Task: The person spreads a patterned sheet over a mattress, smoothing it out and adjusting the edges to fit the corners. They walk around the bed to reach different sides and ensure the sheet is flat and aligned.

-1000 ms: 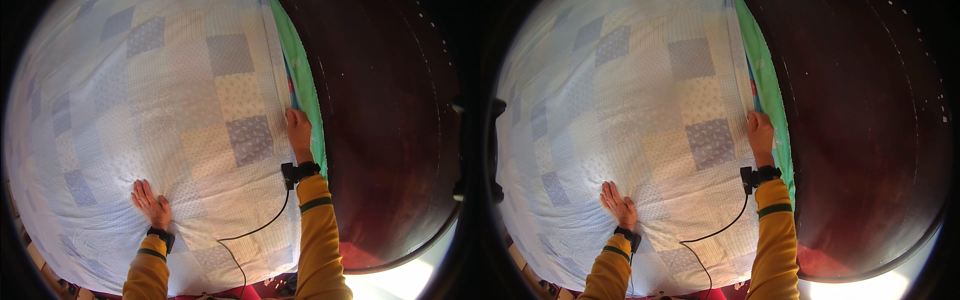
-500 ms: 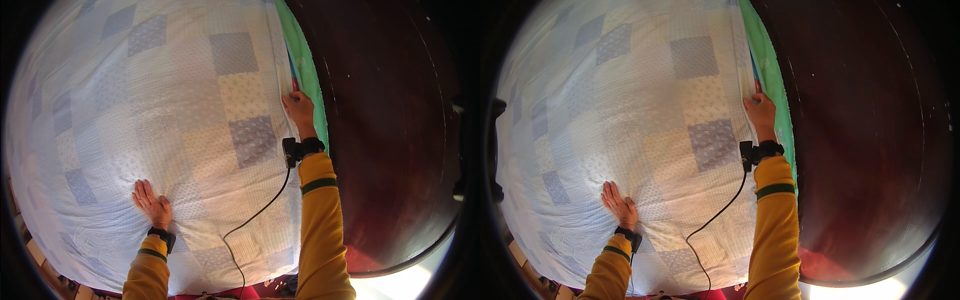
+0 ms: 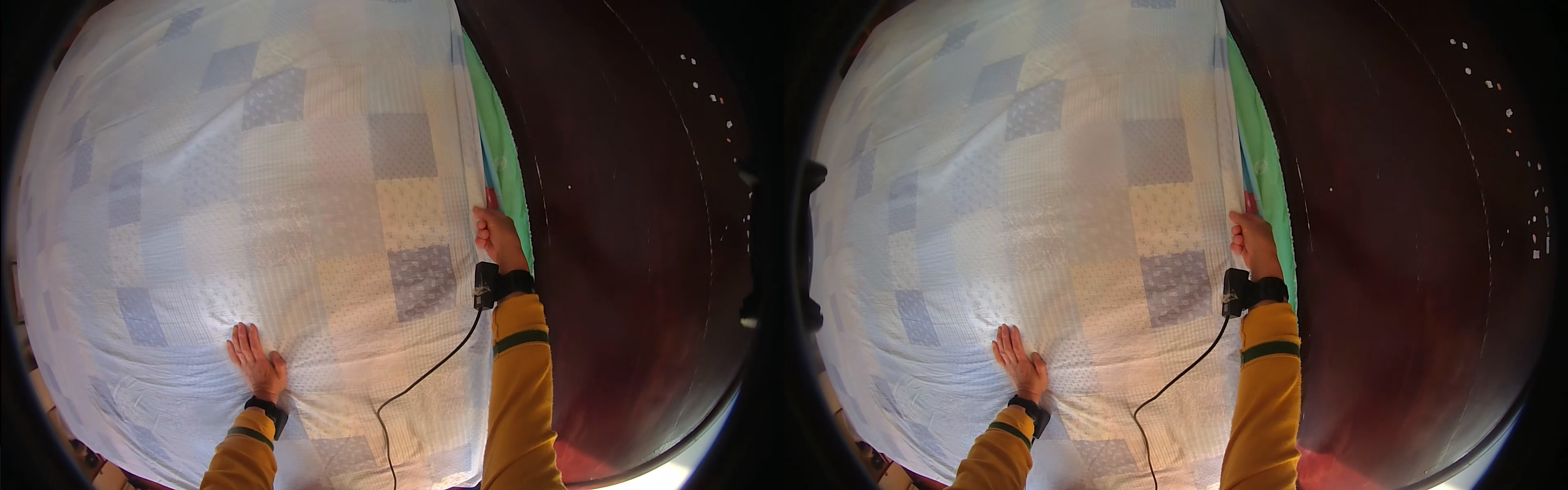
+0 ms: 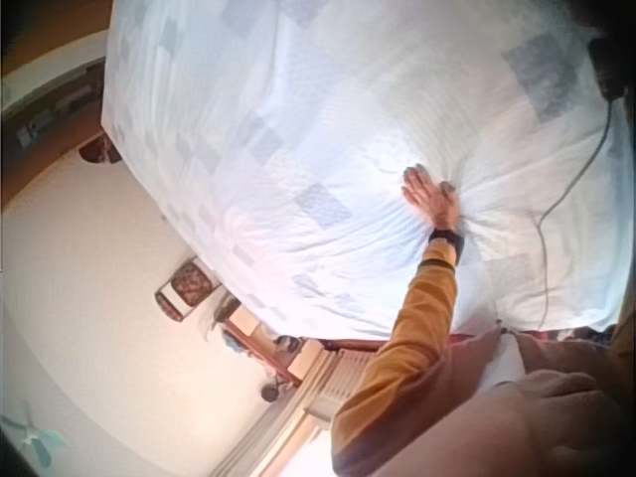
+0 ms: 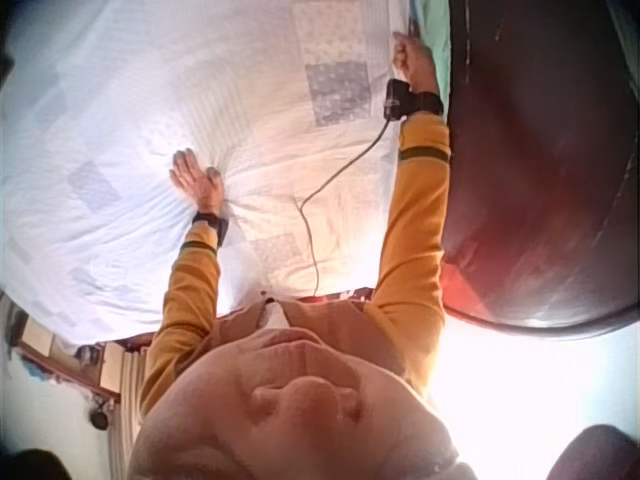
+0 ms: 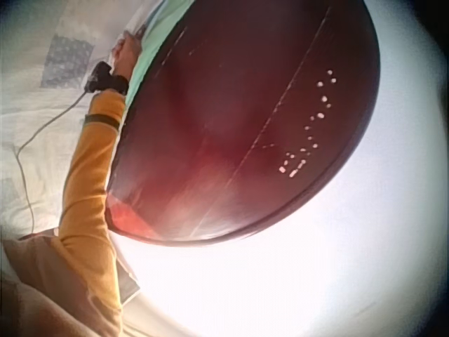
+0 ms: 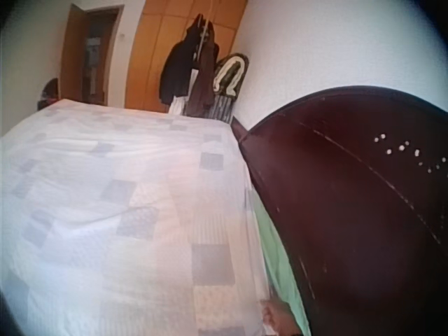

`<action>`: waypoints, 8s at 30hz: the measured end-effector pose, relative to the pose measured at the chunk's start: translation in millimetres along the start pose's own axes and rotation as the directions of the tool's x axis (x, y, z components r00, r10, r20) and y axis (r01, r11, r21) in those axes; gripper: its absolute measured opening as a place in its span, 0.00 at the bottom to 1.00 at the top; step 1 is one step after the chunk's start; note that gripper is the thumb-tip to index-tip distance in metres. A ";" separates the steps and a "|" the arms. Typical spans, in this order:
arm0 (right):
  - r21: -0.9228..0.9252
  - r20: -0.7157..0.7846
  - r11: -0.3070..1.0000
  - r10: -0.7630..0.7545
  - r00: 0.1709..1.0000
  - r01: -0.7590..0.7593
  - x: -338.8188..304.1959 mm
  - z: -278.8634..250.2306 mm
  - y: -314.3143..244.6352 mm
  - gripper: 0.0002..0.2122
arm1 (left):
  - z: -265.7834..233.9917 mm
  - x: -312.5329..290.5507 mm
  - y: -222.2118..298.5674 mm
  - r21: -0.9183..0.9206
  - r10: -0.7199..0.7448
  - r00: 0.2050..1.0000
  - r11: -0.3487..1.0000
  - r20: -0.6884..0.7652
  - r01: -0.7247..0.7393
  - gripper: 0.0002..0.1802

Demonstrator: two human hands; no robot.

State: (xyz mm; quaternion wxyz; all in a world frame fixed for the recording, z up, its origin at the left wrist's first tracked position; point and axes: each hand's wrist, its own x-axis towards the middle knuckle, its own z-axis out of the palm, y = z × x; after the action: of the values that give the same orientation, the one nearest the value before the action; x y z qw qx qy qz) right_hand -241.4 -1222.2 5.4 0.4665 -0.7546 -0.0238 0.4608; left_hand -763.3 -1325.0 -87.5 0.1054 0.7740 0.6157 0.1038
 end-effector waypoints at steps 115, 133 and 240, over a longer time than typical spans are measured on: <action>-0.962 -0.234 0.044 -0.641 0.731 -0.269 -229.6 -179.9 162.2 0.10 | 10.5 0.6 0.4 0.060 0.169 0.963 0.985 -0.209 -0.160 0.35; -0.590 -0.515 0.754 -0.628 0.584 0.289 -177.0 -205.5 247.9 0.12 | 12.3 0.9 -2.1 0.063 0.184 0.958 0.983 -0.221 -0.175 0.35; -0.927 0.226 -0.028 -0.836 0.500 0.373 -209.6 -133.1 263.4 0.32 | 6.2 -128.5 29.0 0.062 0.325 0.945 0.943 0.040 -0.327 0.37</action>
State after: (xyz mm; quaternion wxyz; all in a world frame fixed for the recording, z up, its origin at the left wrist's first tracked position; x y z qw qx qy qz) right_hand -370.1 -1559.1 -26.1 0.1063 -0.8461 -0.5168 -0.0759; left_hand -762.8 -1456.9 -89.0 0.0696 0.8696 0.4809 0.0878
